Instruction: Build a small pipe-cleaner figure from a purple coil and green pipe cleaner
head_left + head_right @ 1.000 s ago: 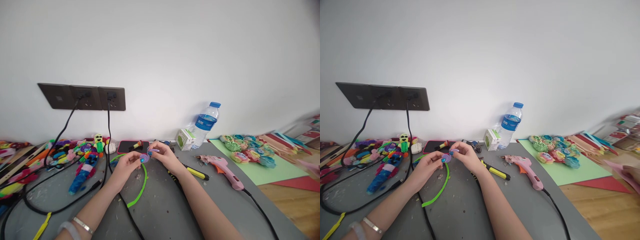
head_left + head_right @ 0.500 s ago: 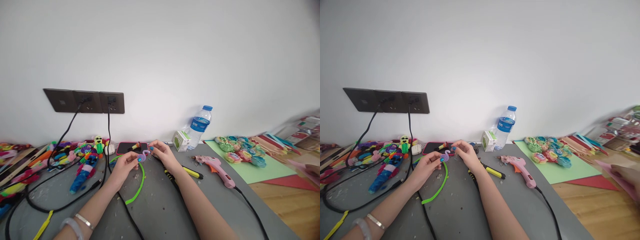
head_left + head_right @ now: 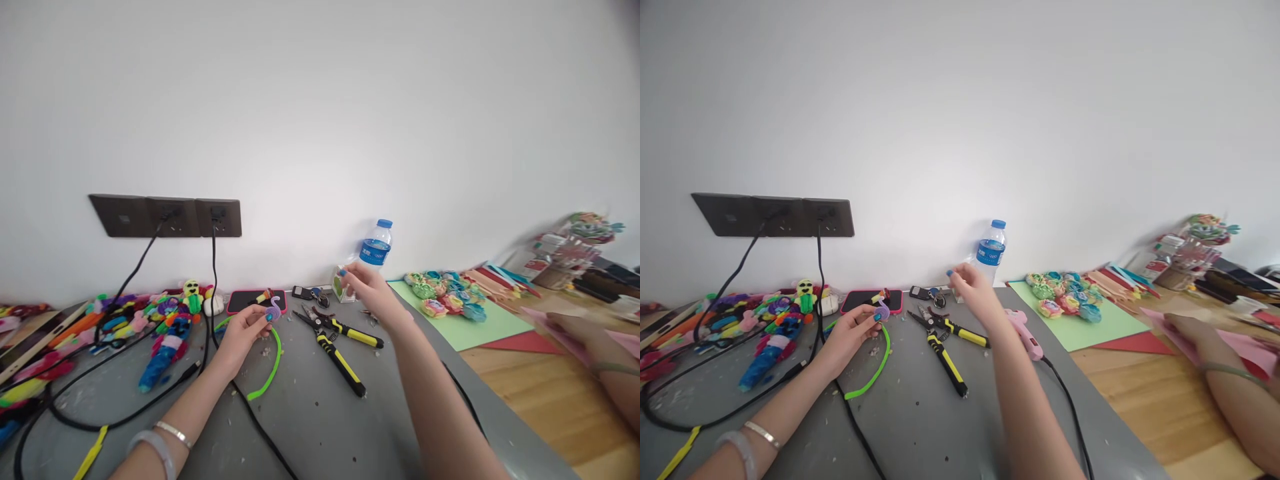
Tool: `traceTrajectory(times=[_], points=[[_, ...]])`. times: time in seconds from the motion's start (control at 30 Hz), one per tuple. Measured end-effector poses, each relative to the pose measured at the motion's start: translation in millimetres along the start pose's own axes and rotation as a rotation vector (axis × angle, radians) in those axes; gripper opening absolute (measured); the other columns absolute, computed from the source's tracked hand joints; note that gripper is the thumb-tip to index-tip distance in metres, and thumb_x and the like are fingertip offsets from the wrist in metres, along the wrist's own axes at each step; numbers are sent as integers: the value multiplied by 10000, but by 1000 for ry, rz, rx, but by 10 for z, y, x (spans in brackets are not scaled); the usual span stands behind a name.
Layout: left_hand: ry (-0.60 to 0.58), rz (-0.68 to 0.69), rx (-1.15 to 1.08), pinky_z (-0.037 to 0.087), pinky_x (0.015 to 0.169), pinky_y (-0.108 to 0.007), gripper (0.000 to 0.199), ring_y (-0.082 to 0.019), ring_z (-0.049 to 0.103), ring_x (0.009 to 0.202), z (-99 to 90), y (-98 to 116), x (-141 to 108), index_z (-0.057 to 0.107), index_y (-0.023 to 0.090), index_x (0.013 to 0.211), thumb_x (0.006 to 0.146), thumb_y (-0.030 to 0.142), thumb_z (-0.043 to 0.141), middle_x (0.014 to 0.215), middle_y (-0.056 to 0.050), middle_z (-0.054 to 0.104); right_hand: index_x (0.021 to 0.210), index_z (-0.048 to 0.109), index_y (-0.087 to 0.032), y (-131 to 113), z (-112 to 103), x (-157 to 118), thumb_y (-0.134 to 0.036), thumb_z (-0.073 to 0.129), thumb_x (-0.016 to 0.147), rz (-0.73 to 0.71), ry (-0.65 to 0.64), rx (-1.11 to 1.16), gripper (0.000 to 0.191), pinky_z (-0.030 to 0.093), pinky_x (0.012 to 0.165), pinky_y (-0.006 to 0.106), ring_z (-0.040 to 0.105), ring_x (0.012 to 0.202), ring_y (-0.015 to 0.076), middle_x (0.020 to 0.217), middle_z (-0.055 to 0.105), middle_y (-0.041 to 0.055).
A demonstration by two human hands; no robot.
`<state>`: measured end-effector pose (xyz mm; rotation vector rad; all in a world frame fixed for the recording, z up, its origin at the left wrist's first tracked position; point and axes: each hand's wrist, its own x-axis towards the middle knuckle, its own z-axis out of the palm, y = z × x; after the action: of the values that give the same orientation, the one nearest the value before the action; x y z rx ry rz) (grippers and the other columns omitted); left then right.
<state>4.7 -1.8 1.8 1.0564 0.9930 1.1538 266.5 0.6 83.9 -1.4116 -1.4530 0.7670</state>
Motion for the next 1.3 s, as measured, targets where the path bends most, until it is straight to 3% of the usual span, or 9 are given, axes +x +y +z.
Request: traceTrajectory(times=[0.13,0.2,0.47,0.57,0.67,0.83,1.0,1.17,1.3], points=[[21,21,6,484,626,-276,404,-154,597,663,12,20,-5,691,159,849,578,431,816,743,-33,657,517,509,-211,242,-635,-159,-378,637,710,295,9,-754,285,330,452,280,486,433,155,473,568,37],[20,29,9,479,619,-274,394,-152,589,654,17,33,-11,702,157,846,573,417,817,727,-29,646,436,456,-229,450,-848,-248,-384,647,701,374,-50,-899,362,327,428,287,464,378,162,367,504,31],[-3,24,-25,455,609,-251,341,-130,566,643,11,13,-7,631,154,781,609,392,804,722,-25,649,628,531,-228,959,-1051,-586,-259,605,695,461,-24,-666,105,463,581,317,657,585,226,534,674,22],[0,28,-40,454,608,-243,332,-119,554,633,17,8,-7,605,154,725,606,383,812,689,-13,633,654,545,-213,1014,-1074,-654,-305,593,705,436,61,-614,115,457,560,318,646,598,228,595,686,50],[6,20,-60,457,614,-234,336,-112,552,630,17,3,-2,603,153,721,601,382,818,656,5,609,736,532,-207,929,-1059,-724,-392,584,726,453,88,-365,192,435,475,303,611,559,207,714,702,87],[24,8,-96,465,613,-234,368,-124,568,660,0,-25,16,618,160,786,594,400,819,700,-3,618,823,526,-213,435,-925,-894,-508,603,781,299,80,-49,307,391,448,251,502,514,136,665,605,33],[52,20,-118,461,584,-225,374,-117,552,633,-3,-49,30,638,172,813,581,404,818,672,24,567,848,518,-201,30,-535,-981,-506,553,856,156,-172,133,308,306,441,237,363,464,101,562,503,-19],[211,132,-21,443,568,-223,348,-124,546,631,-53,-55,69,668,155,818,597,396,790,701,-6,609,1021,542,-150,98,103,-853,-444,493,895,84,-416,284,324,217,465,247,276,446,89,485,435,-62],[325,237,63,433,572,-223,291,-140,559,663,-112,-61,94,679,156,825,645,375,746,705,-19,629,998,561,-142,276,471,-701,-380,476,893,67,-417,305,273,258,500,249,306,465,96,485,442,-66]])
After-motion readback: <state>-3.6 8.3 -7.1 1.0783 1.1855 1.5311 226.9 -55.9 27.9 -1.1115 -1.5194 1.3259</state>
